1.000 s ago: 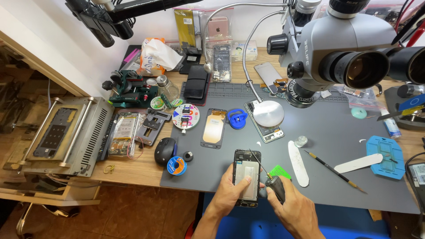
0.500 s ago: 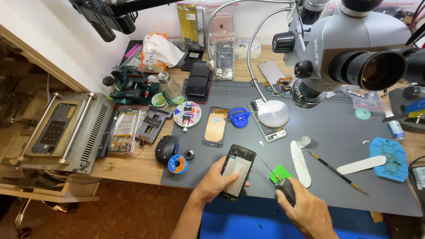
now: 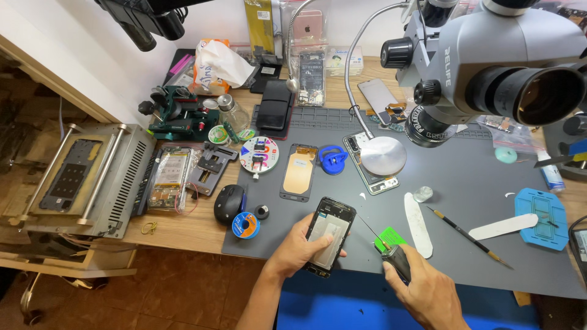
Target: The person uses a screwdriver to remove screws from the back of a disassembled smartphone. They then open a drawer to retrieve a small tool and continue working on the device.
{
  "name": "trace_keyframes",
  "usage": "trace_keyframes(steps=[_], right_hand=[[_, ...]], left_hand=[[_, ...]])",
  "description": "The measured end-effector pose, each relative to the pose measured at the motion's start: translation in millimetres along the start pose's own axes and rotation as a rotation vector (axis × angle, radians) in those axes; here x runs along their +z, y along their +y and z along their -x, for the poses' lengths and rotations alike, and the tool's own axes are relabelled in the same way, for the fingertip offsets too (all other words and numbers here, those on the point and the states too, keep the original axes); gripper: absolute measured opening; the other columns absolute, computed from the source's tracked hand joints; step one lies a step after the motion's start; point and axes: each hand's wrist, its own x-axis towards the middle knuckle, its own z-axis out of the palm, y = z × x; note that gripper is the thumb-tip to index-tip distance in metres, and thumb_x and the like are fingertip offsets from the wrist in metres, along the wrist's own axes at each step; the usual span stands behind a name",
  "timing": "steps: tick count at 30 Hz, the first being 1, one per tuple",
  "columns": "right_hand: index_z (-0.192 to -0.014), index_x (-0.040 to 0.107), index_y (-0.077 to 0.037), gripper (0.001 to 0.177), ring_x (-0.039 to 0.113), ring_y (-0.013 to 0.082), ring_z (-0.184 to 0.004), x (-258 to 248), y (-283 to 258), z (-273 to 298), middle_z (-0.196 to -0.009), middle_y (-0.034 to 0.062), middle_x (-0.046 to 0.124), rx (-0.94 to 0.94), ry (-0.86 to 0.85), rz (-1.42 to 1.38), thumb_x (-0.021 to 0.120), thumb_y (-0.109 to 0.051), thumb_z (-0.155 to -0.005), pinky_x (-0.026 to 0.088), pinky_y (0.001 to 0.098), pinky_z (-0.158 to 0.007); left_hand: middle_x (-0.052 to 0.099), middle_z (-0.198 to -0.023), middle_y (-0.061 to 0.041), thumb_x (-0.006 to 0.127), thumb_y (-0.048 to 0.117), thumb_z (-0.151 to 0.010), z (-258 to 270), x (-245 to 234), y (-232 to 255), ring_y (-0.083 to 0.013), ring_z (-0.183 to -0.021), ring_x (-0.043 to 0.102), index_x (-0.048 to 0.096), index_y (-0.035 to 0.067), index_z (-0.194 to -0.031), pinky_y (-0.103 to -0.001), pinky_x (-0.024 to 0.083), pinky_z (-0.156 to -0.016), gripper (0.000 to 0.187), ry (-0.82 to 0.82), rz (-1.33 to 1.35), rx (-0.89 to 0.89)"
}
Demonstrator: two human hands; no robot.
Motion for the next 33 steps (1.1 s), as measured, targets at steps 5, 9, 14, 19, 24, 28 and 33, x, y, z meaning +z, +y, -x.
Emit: trace_keyframes(steps=[5, 9, 14, 19, 24, 28, 33], right_hand=[[-0.135, 0.055, -0.037, 0.052, 0.073, 0.032, -0.094, -4, -2, 1, -0.112, -0.0037, 0.077, 0.039, -0.014, -0.046, 0.05, -0.064, -0.091, 0.058, 0.0438, -0.088], [-0.132, 0.056, -0.037, 0.052, 0.072, 0.0318, -0.093, -6, -2, 0, -0.111, -0.0045, 0.076, 0.018, -0.025, -0.017, 0.05, -0.067, -0.09, 0.058, 0.0437, -0.087], [-0.136, 0.054, -0.037, 0.055, 0.073, 0.0327, -0.094, 4, 7, -3, -0.114, -0.005, 0.076, -0.013, 0.018, -0.003, 0.052, -0.067, -0.089, 0.058, 0.0459, -0.086], [-0.135, 0.056, -0.038, 0.055, 0.073, 0.0318, -0.095, 0, 4, -2, -0.115, -0.0061, 0.076, 0.0, 0.003, -0.005, 0.052, -0.067, -0.089, 0.058, 0.0447, -0.089], [-0.133, 0.056, -0.037, 0.054, 0.073, 0.0302, -0.093, 3, 6, -2, -0.112, -0.0074, 0.076, -0.013, 0.003, 0.01, 0.053, -0.067, -0.089, 0.058, 0.0441, -0.087], [-0.133, 0.056, -0.038, 0.054, 0.073, 0.0297, -0.097, 3, 6, -3, -0.115, -0.0092, 0.076, -0.012, 0.008, 0.02, 0.054, -0.068, -0.087, 0.058, 0.0436, -0.087], [-0.133, 0.057, -0.038, 0.055, 0.072, 0.0313, -0.099, 0, 6, -2, -0.117, -0.0082, 0.076, -0.037, -0.01, 0.044, 0.058, -0.066, -0.086, 0.057, 0.0448, -0.089]], left_hand=[[0.073, -0.115, -0.021, 0.066, 0.008, -0.098, 2, 2, 5, -0.0392, -0.087, 0.08, 0.056, 0.002, -0.128, -0.04, 0.066, -0.064, 0.033, 0.036, -0.004, -0.029], [0.073, -0.115, -0.02, 0.068, 0.009, -0.098, 0, 0, 3, -0.0387, -0.088, 0.08, 0.056, 0.003, -0.127, -0.041, 0.067, -0.067, 0.032, 0.023, -0.002, -0.043], [0.073, -0.116, -0.019, 0.067, 0.01, -0.098, -2, -1, -1, -0.0405, -0.089, 0.08, 0.057, 0.003, -0.13, -0.042, 0.067, -0.069, 0.034, 0.025, 0.011, -0.018], [0.074, -0.117, -0.021, 0.066, 0.008, -0.098, -1, 0, 0, -0.0378, -0.086, 0.08, 0.056, 0.002, -0.13, -0.042, 0.067, -0.067, 0.033, 0.031, -0.004, -0.009], [0.075, -0.12, -0.023, 0.066, 0.007, -0.098, -1, 0, 1, -0.0393, -0.087, 0.08, 0.055, 0.002, -0.133, -0.042, 0.066, -0.067, 0.037, 0.048, 0.021, 0.006], [0.075, -0.121, -0.022, 0.065, 0.008, -0.098, -2, -1, 0, -0.0397, -0.088, 0.08, 0.056, 0.003, -0.133, -0.042, 0.066, -0.071, 0.037, 0.038, 0.017, 0.003], [0.074, -0.116, -0.019, 0.066, 0.009, -0.099, -1, 1, 1, -0.0385, -0.09, 0.081, 0.058, 0.003, -0.13, -0.04, 0.066, -0.065, 0.033, 0.052, -0.014, 0.003]])
